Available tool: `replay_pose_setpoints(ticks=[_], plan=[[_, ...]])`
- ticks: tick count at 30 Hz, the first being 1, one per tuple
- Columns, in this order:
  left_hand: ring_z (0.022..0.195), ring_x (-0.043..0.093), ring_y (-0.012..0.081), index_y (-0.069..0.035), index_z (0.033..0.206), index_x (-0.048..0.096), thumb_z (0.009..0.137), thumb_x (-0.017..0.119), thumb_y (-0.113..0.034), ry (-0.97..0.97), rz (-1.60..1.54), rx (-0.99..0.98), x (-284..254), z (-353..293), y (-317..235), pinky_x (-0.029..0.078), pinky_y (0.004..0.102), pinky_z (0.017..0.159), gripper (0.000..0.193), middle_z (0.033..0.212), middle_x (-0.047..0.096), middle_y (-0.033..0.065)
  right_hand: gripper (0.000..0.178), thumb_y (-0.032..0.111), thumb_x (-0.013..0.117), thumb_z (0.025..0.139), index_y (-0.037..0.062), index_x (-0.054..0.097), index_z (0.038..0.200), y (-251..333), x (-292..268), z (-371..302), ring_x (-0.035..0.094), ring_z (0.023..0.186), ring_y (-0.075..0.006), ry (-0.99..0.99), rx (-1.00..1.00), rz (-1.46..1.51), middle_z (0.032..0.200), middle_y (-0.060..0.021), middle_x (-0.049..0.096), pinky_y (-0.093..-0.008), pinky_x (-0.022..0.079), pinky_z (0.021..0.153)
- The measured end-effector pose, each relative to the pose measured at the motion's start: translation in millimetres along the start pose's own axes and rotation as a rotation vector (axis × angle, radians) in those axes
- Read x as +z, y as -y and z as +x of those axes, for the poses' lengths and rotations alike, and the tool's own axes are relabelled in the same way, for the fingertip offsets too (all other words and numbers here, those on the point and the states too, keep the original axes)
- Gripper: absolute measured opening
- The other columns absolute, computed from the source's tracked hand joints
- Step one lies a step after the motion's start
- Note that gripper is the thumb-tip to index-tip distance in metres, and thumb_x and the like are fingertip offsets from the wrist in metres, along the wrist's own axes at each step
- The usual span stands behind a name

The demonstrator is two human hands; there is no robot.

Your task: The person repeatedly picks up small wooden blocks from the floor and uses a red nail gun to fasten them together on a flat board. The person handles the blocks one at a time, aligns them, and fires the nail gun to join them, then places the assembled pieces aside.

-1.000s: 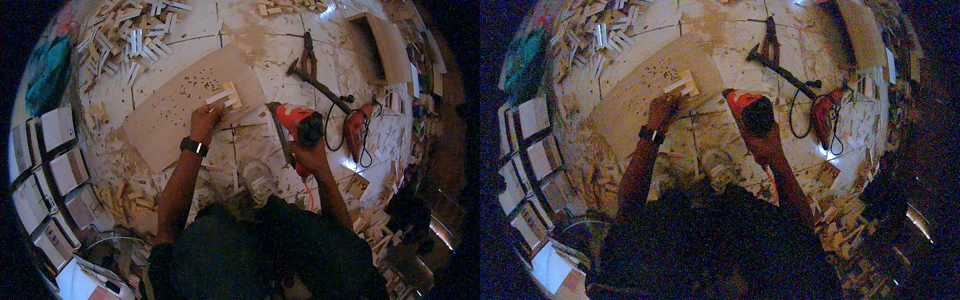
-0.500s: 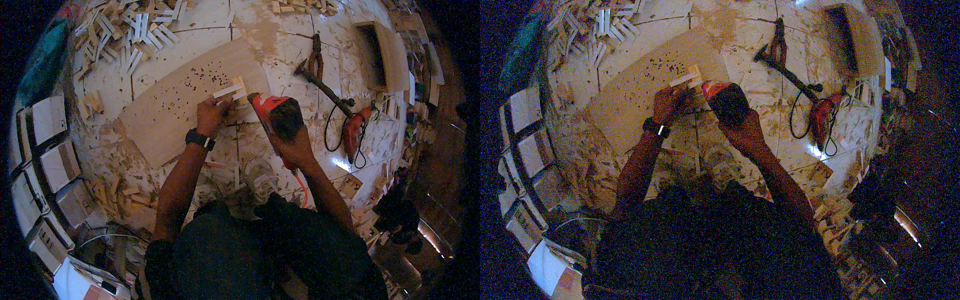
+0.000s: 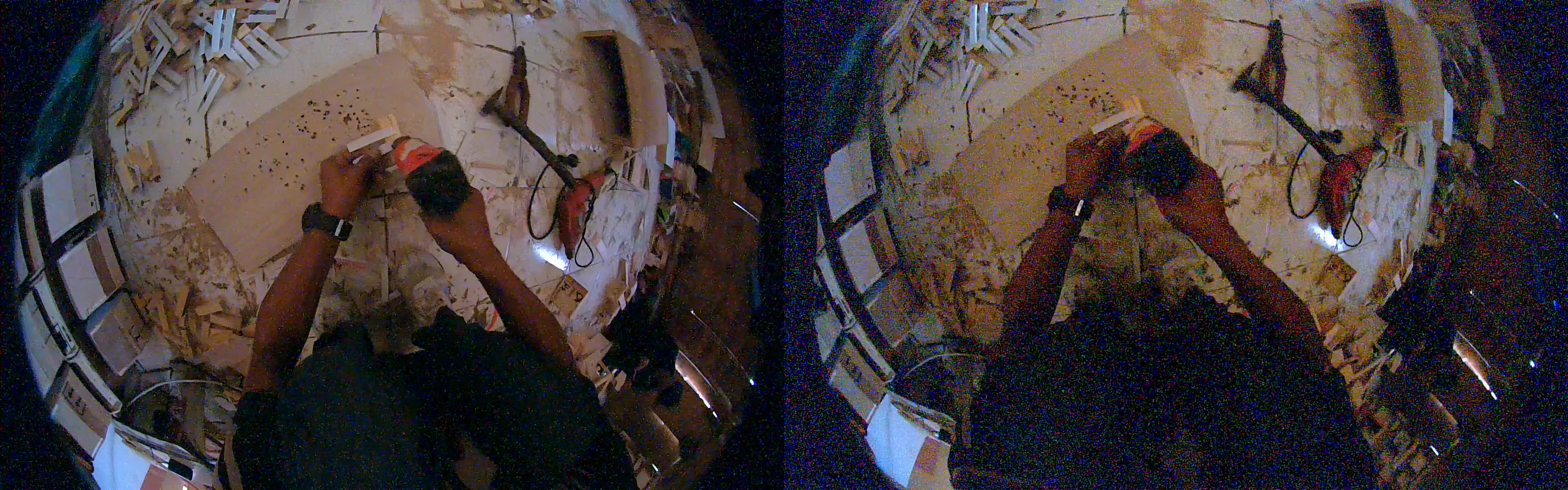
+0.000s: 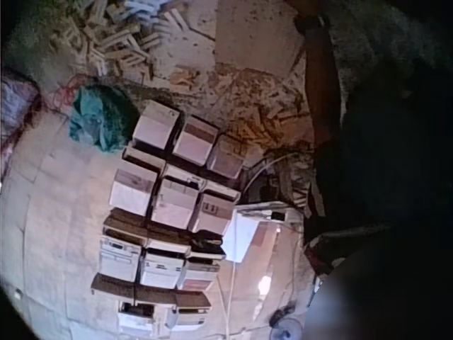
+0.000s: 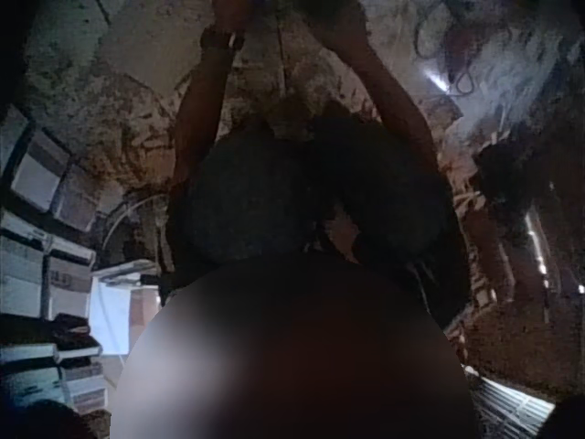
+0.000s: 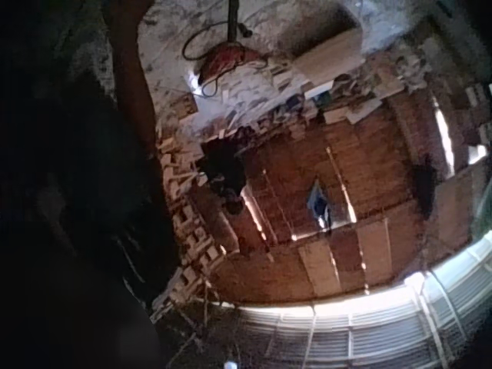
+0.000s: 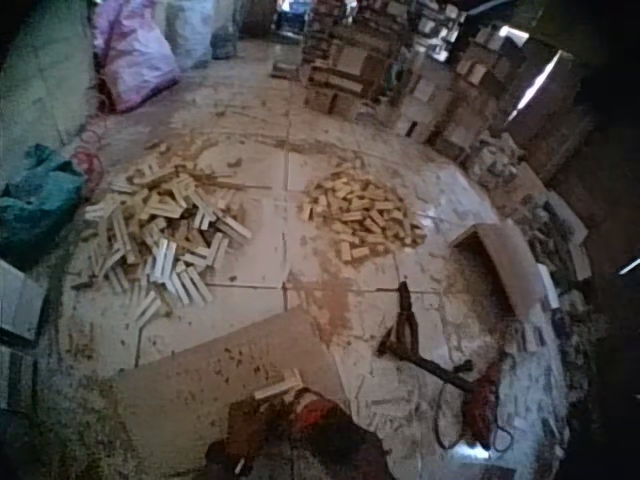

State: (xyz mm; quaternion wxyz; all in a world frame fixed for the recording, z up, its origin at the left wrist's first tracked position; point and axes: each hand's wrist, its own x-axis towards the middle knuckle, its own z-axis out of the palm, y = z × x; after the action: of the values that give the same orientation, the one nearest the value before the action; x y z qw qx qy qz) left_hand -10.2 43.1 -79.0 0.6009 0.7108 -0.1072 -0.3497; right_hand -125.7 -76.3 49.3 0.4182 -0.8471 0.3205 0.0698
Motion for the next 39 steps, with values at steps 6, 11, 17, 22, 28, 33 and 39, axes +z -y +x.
replay_pose_setpoints(ticks=[6, 11, 17, 22, 28, 33, 39], plan=[[0.056, 0.058, 0.0090, 0.001, 0.099, 0.065, 0.081, 0.065, -0.027, -0.067, -0.048, -0.238, 0, -6, -10, 0.045, 0.0248, 0.051, 0.033, 0.070, 0.066, 0.0055, 0.029, 0.023, 0.064, 0.075, 0.0058, 0.059, 0.098, -5, -20, -20, 0.064, 0.076, -0.0288, -0.188, -0.037, 0.005, 0.083, -0.0129, 0.066, -0.0375, 0.051, 0.071], [0.056, 0.060, 0.0117, 0.000, 0.095, 0.065, 0.082, 0.064, -0.025, -0.020, 0.092, -0.061, -1, 0, -4, 0.047, 0.0250, 0.051, 0.028, 0.072, 0.066, 0.0051, 0.033, 0.008, 0.063, 0.065, 0.0048, 0.055, 0.098, -34, -54, -39, 0.056, 0.075, -0.0189, -0.095, 0.254, -0.064, 0.085, -0.0061, 0.058, -0.0324, 0.047, 0.069], [0.059, 0.062, 0.0213, -0.008, 0.085, 0.066, 0.086, 0.053, -0.029, 0.079, 0.122, -0.040, -5, -8, 12, 0.051, 0.0371, 0.056, 0.024, 0.072, 0.066, 0.0092, 0.030, 0.010, 0.060, 0.072, 0.0033, 0.052, 0.100, -48, -61, -45, 0.051, 0.082, -0.0184, -0.280, 0.110, 0.106, 0.092, -0.0052, 0.054, -0.0306, 0.042, 0.077], [0.069, 0.064, 0.0178, -0.002, 0.087, 0.061, 0.089, 0.054, -0.026, 0.076, 0.219, 0.257, -61, 33, -56, 0.051, 0.0308, 0.058, 0.024, 0.079, 0.065, 0.0087, 0.024, 0.020, 0.053, 0.089, 0.0022, 0.049, 0.104, -29, -69, -48, 0.048, 0.097, -0.0228, -0.303, 0.008, 0.125, 0.104, -0.0107, 0.052, -0.0312, 0.036, 0.092], [0.087, 0.063, 0.0220, -0.001, 0.121, 0.044, 0.085, 0.059, -0.018, -0.163, -0.531, 0.192, -117, 63, -149, 0.053, 0.0329, 0.070, 0.043, 0.102, 0.061, 0.0116, 0.025, 0.022, 0.050, 0.091, 0.0019, 0.048, 0.105, -16, -69, -48, 0.049, 0.099, -0.0202, -0.232, 0.155, 0.249, 0.104, -0.0096, 0.052, -0.0295, 0.037, 0.090], [0.098, 0.059, 0.0252, -0.007, 0.123, 0.047, 0.086, 0.056, -0.018, -0.115, -0.182, -0.025, -106, 0, -82, 0.049, 0.0369, 0.080, 0.039, 0.116, 0.057, 0.0124, 0.025, 0.024, 0.046, 0.092, 0.0020, 0.049, 0.104, -38, -70, -46, 0.051, 0.096, -0.0224, -0.182, 0.171, 0.240, 0.101, -0.0101, 0.054, -0.0317, 0.039, 0.089], [0.113, 0.047, 0.0276, 0.000, 0.117, 0.051, 0.082, 0.059, -0.014, -0.722, 0.275, 0.202, -169, -156, 56, 0.042, 0.0385, 0.092, 0.038, 0.121, 0.049, 0.0169, 0.019, 0.020, 0.052, 0.081, 0.0047, 0.052, 0.092, -66, -61, -54, 0.053, 0.080, -0.0196, -0.323, 0.142, 0.117, 0.087, -0.0076, 0.054, -0.0322, 0.043, 0.074]])
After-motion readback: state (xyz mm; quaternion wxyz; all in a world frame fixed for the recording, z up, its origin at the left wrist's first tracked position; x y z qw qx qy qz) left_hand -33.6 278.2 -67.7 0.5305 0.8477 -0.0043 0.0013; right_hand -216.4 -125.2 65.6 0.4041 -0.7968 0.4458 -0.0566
